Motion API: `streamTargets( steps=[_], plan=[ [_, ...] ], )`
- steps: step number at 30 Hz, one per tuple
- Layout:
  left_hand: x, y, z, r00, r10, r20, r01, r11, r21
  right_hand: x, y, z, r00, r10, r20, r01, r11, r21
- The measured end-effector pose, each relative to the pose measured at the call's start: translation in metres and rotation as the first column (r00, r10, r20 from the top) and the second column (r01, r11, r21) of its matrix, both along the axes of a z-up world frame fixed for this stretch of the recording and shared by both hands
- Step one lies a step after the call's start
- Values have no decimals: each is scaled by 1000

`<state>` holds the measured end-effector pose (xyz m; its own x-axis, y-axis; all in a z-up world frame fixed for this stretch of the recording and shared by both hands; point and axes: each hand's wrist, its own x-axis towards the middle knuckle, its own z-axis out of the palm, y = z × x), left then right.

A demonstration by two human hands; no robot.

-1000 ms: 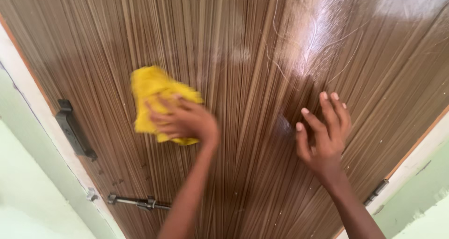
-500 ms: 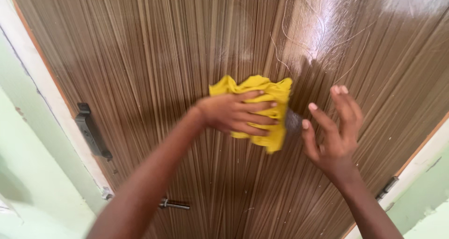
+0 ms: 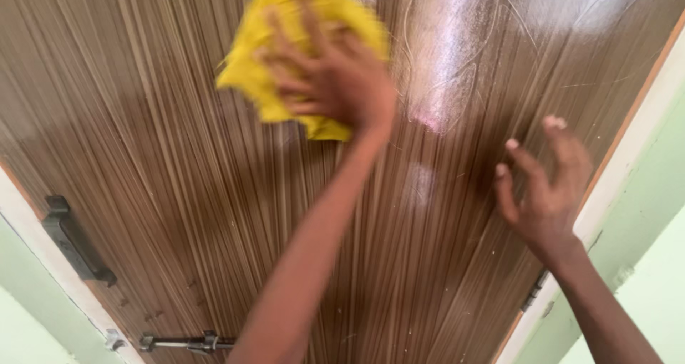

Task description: The person cleans a wooden door with a cloth, wiping across different parts of the surface.

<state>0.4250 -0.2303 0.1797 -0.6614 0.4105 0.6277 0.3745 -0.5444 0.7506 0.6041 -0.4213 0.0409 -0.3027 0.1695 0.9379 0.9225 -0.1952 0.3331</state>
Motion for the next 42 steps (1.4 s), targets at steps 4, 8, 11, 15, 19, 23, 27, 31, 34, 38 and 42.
streamTargets(
  steps=[4,8,11,15,19,23,27,31,34,38,42],
  plan=[
    [42,-40,-45,852,-84,-516,312,874,373,8,-25,13,998,-42,-41,43,999,25],
    [32,-23,-64,755,6,-656,389,801,455,-2,-40,27,990,-117,75,119,993,-22],
    [-20,23,-58,544,318,-776,526,591,611,-2,-31,40,974,-146,174,155,987,-40],
    [-109,67,-22,162,623,-765,801,370,471,20,-17,49,951,-189,244,199,980,-16],
    [-171,60,-12,117,596,-794,591,601,538,63,-22,51,910,-245,334,255,967,14],
    [-119,33,-33,516,558,-650,139,694,706,99,-40,58,927,-227,300,253,966,-50],
    [-6,-2,-29,772,445,-455,-228,861,455,106,-42,58,997,-59,53,58,998,12],
    [82,-35,-1,941,179,-288,-93,953,289,106,-35,54,999,-27,-32,28,999,35],
    [147,-74,-5,836,126,-535,110,915,388,109,-36,53,1000,-5,-7,5,999,37],
    [188,-94,-17,791,249,-558,223,734,642,113,-31,52,998,51,-33,-48,996,75],
    [164,-74,-25,582,411,-702,474,530,703,116,-30,46,993,93,-71,-87,993,75]
  ],
)
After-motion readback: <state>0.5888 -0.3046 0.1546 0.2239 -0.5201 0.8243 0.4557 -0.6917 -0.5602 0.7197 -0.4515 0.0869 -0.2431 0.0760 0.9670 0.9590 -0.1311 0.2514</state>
